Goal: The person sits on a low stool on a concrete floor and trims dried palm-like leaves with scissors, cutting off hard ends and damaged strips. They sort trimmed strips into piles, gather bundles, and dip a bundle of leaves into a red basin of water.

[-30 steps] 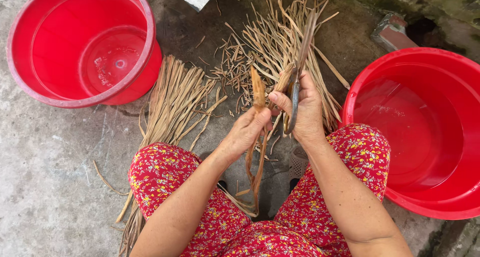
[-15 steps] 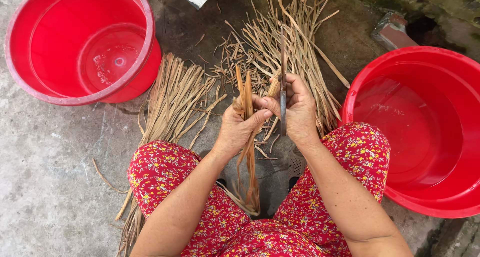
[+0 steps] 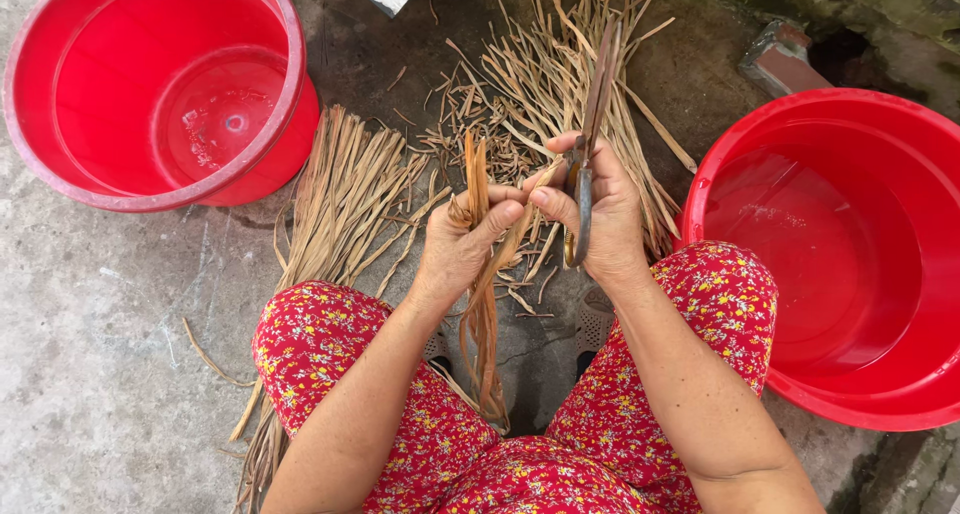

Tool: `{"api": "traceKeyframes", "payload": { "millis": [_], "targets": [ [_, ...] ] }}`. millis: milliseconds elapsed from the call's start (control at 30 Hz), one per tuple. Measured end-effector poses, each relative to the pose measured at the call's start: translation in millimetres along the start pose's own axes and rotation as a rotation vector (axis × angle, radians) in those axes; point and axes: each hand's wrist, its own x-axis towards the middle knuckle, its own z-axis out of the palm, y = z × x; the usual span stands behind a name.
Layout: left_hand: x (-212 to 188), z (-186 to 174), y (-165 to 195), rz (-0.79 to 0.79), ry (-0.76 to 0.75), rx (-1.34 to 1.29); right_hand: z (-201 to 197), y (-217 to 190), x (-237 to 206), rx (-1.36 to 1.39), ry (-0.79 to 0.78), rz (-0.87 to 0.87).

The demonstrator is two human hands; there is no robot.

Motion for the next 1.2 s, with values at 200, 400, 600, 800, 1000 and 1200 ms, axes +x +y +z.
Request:
{"api": "traceKeyframes", "payload": {
  "millis": [200,400,600,800,1000,1200],
  "targets": [
    [2,3,2,-0.005,0.021,0.009,3,2,-3,-0.129,0.004,-0.073],
    [9,-8,5,0.022,0.149,-0.212,8,6,-5,-0.469,-0.034,0.001],
    [9,-11,1,0.064,0.173,-0.240,24,14,-16,-0.657,-0.081,0.032],
    [9,-12,0,0.030,0.167,-0.252,29,13,-16,-0.750,-0.020,0.018],
    [10,-12,0,0.024,0.150,-0.215,27,24,-17,-0.637,0.066,0.153],
    [16,-13,-16,0.021,0.163,-0.181,23,34,-19,-0.245,0.017,-0.089]
  ]
}}
